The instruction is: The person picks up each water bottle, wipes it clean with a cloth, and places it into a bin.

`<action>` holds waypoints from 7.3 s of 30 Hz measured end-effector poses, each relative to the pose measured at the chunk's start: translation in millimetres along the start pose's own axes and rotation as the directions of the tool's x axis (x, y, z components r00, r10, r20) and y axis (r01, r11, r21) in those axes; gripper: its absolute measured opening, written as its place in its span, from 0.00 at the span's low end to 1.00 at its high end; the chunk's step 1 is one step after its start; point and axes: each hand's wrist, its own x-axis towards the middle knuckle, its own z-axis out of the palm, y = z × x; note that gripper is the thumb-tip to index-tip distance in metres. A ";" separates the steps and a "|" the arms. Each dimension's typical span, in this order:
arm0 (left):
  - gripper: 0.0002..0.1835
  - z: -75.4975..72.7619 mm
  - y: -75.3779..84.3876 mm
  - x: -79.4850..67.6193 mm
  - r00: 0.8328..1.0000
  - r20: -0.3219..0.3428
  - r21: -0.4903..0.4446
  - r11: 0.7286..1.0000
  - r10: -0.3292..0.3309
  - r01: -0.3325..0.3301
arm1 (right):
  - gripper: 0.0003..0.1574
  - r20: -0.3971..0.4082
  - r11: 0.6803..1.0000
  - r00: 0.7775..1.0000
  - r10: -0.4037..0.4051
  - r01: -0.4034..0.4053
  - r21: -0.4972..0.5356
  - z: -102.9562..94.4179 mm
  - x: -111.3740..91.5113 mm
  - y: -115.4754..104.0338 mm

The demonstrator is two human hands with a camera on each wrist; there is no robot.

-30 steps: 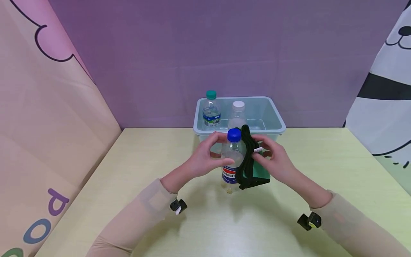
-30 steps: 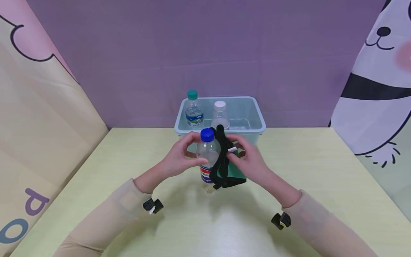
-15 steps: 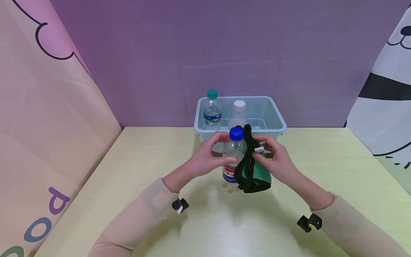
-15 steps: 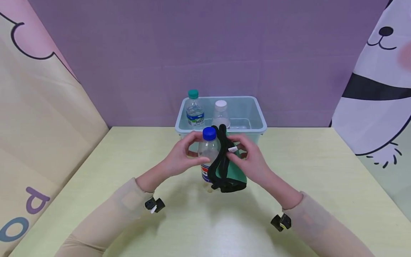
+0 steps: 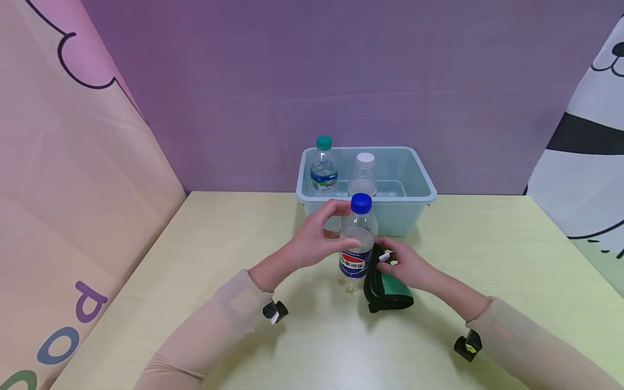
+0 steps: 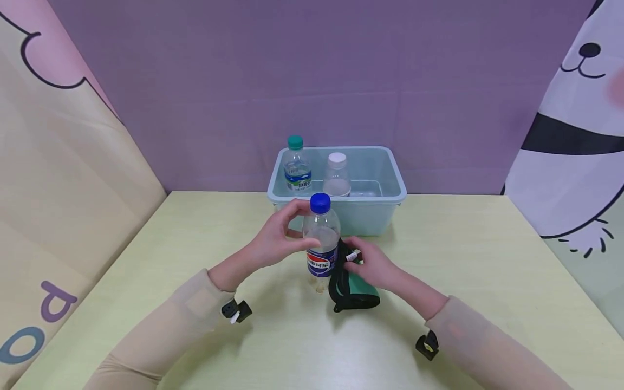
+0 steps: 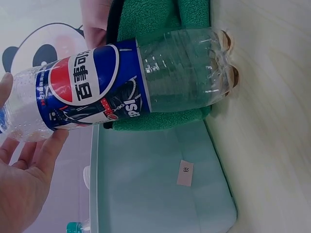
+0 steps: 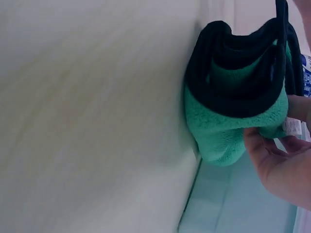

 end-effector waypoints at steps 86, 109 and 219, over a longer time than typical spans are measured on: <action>0.32 3.2 -2.3 -3.2 1.000 -0.003 -0.022 1.000 0.012 -0.012 | 0.22 -0.285 0.994 0.957 -0.053 0.079 0.080 -40.9 1.4 -66.3; 0.33 1.5 -0.1 -5.0 0.999 -0.010 0.008 0.999 -0.036 0.036 | 0.16 -0.084 0.997 0.994 0.074 -0.074 0.002 1.4 -7.6 -9.3; 0.27 -1.9 1.8 0.0 0.999 0.004 -0.044 0.998 -0.033 0.033 | 0.24 -0.046 0.990 0.994 0.100 -0.104 -0.091 4.5 -4.2 -10.6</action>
